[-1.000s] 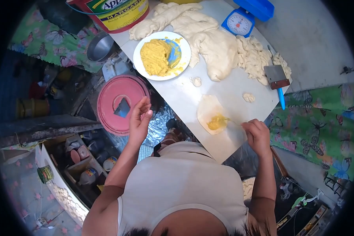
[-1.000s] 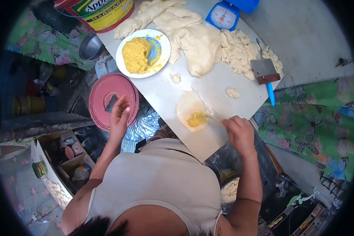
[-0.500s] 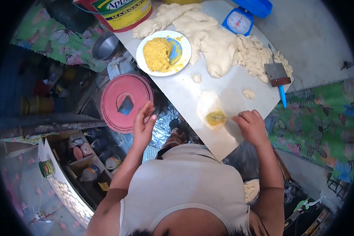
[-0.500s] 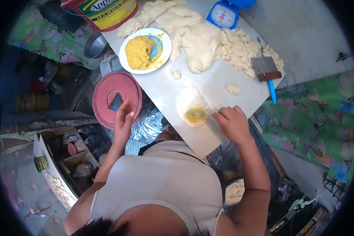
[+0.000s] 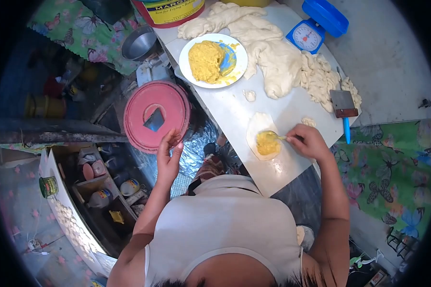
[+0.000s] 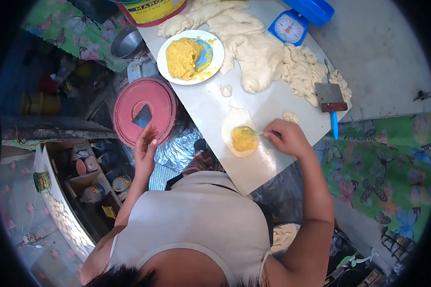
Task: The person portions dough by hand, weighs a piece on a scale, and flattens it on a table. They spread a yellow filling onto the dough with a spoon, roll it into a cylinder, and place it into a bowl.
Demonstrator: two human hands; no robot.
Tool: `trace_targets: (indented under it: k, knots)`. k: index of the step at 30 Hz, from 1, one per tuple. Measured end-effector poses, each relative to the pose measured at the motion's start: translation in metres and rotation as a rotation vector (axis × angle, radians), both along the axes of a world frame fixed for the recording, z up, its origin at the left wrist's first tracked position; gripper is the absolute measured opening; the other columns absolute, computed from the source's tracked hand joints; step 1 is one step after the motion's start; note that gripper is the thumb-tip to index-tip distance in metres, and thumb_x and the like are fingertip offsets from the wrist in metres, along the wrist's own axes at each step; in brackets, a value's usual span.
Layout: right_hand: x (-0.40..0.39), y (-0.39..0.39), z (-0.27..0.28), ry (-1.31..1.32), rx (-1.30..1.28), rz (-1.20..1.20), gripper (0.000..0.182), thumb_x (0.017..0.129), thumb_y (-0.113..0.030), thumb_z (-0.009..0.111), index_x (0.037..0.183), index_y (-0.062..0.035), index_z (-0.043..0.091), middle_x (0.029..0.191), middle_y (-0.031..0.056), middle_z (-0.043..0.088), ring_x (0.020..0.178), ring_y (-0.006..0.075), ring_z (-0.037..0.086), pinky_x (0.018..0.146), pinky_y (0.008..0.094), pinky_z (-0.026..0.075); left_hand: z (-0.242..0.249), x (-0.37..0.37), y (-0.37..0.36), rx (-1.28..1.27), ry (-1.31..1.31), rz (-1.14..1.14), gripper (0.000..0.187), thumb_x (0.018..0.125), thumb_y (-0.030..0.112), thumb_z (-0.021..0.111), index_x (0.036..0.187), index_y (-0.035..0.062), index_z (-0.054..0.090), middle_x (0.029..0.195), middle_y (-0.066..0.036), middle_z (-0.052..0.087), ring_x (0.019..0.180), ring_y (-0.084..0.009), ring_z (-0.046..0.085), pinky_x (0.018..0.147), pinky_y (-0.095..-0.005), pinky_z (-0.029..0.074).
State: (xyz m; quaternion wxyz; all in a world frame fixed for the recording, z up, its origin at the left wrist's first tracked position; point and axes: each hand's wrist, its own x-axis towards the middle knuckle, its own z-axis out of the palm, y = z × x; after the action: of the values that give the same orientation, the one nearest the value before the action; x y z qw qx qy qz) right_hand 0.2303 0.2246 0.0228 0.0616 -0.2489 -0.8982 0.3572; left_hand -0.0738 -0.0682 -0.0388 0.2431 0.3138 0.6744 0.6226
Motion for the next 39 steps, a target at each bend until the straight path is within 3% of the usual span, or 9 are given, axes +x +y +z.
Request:
trace_targets:
  k: [11, 13, 17, 19, 21, 26, 28, 34, 39]
  knots:
    - [-0.031, 0.029, 0.018, -0.1, 0.199, 0.203, 0.007, 0.079, -0.015, 0.067, 0.084, -0.0099, 0.066, 0.082, 0.0063, 0.064, 0.072, 0.0299, 0.061, 0.064, 0.0407, 0.047, -0.001, -0.002, -0.001, -0.023, 0.002, -0.009, 0.046, 0.093, 0.01, 0.06, 0.136, -0.0001, 0.046, 0.125, -0.012, 0.057, 0.112, -0.0209, 0.056, 0.098, -0.0351, 0.043]
    - [-0.033, 0.032, 0.018, 0.027, 0.408, 0.075, 0.008, 0.077, -0.017, 0.069, 0.082, -0.0104, 0.065, 0.081, 0.0053, 0.063, 0.07, 0.0289, 0.06, 0.062, 0.0411, 0.046, -0.001, -0.002, 0.001, -0.017, 0.005, -0.009, 0.046, 0.093, 0.01, 0.06, 0.136, 0.0002, 0.046, 0.125, -0.012, 0.057, 0.112, -0.021, 0.056, 0.097, -0.035, 0.043]
    - [-0.032, 0.033, 0.023, -0.14, 0.375, 0.062, 0.01, 0.079, -0.018, 0.068, 0.085, -0.0102, 0.065, 0.083, 0.0066, 0.064, 0.072, 0.0277, 0.062, 0.065, 0.0406, 0.047, 0.003, 0.002, 0.005, -0.057, 0.058, -0.003, 0.044, 0.092, 0.012, 0.062, 0.132, -0.0002, 0.05, 0.122, -0.014, 0.058, 0.112, -0.023, 0.057, 0.097, -0.0354, 0.044]
    - [-0.045, 0.036, 0.025, -0.017, 0.186, -0.284, 0.011, 0.081, -0.018, 0.067, 0.087, -0.0085, 0.066, 0.085, 0.0096, 0.065, 0.076, 0.0288, 0.063, 0.069, 0.0406, 0.048, 0.01, 0.006, 0.013, -0.07, 0.097, -0.008, 0.042, 0.091, 0.012, 0.063, 0.13, -0.0001, 0.052, 0.121, -0.015, 0.059, 0.112, -0.0245, 0.058, 0.096, -0.0362, 0.044]
    - [-0.076, 0.043, 0.031, 0.073, 0.23, -0.359, 0.013, 0.084, -0.018, 0.064, 0.09, -0.0072, 0.066, 0.089, 0.0127, 0.065, 0.08, 0.0304, 0.064, 0.072, 0.04, 0.05, 0.027, 0.011, 0.023, -0.148, 0.448, -0.163, 0.041, 0.089, 0.01, 0.064, 0.128, 0.0005, 0.055, 0.125, -0.015, 0.058, 0.116, -0.0243, 0.055, 0.099, -0.0341, 0.041]
    - [-0.162, 0.071, 0.016, -0.01, 0.254, -0.339, 0.016, 0.085, -0.016, 0.062, 0.098, -0.0083, 0.068, 0.096, 0.0131, 0.066, 0.09, 0.0313, 0.063, 0.079, 0.0395, 0.048, 0.043, 0.044, 0.061, -0.022, 0.707, -0.419, 0.029, 0.081, 0.012, 0.072, 0.109, 0.0034, 0.066, 0.105, -0.011, 0.062, 0.099, -0.0266, 0.059, 0.087, -0.0365, 0.045]
    - [-0.172, 0.067, 0.015, 0.423, 0.713, -0.161, 0.017, 0.083, -0.015, 0.064, 0.098, -0.0094, 0.068, 0.098, 0.0101, 0.065, 0.097, 0.0289, 0.061, 0.087, 0.04, 0.045, 0.044, 0.062, 0.073, 0.073, 0.864, -0.592, 0.025, 0.078, 0.015, 0.075, 0.101, 0.0081, 0.068, 0.094, -0.005, 0.059, 0.089, -0.0245, 0.057, 0.082, -0.0369, 0.043]
    - [-0.028, 0.002, 0.028, 0.149, -0.021, 0.367, 0.024, 0.067, -0.004, 0.074, 0.09, -0.0108, 0.067, 0.089, 0.0053, 0.06, 0.089, 0.0269, 0.057, 0.081, 0.038, 0.044, 0.029, 0.1, 0.083, 0.065, 0.995, -0.686, 0.027, 0.077, 0.021, 0.073, 0.101, 0.0098, 0.068, 0.089, -0.002, 0.057, 0.088, -0.0207, 0.055, 0.082, -0.0353, 0.041]
    - [0.005, -0.051, -0.031, 0.216, 0.238, 0.166, 0.018, 0.071, -0.009, 0.072, 0.087, -0.0146, 0.068, 0.081, 0.0012, 0.054, 0.082, 0.023, 0.055, 0.075, 0.0359, 0.042, 0.017, 0.116, 0.089, 0.002, 1.024, -0.616, 0.024, 0.074, 0.017, 0.074, 0.096, 0.0104, 0.069, 0.086, -0.001, 0.057, 0.084, -0.0207, 0.055, 0.079, -0.0343, 0.042]
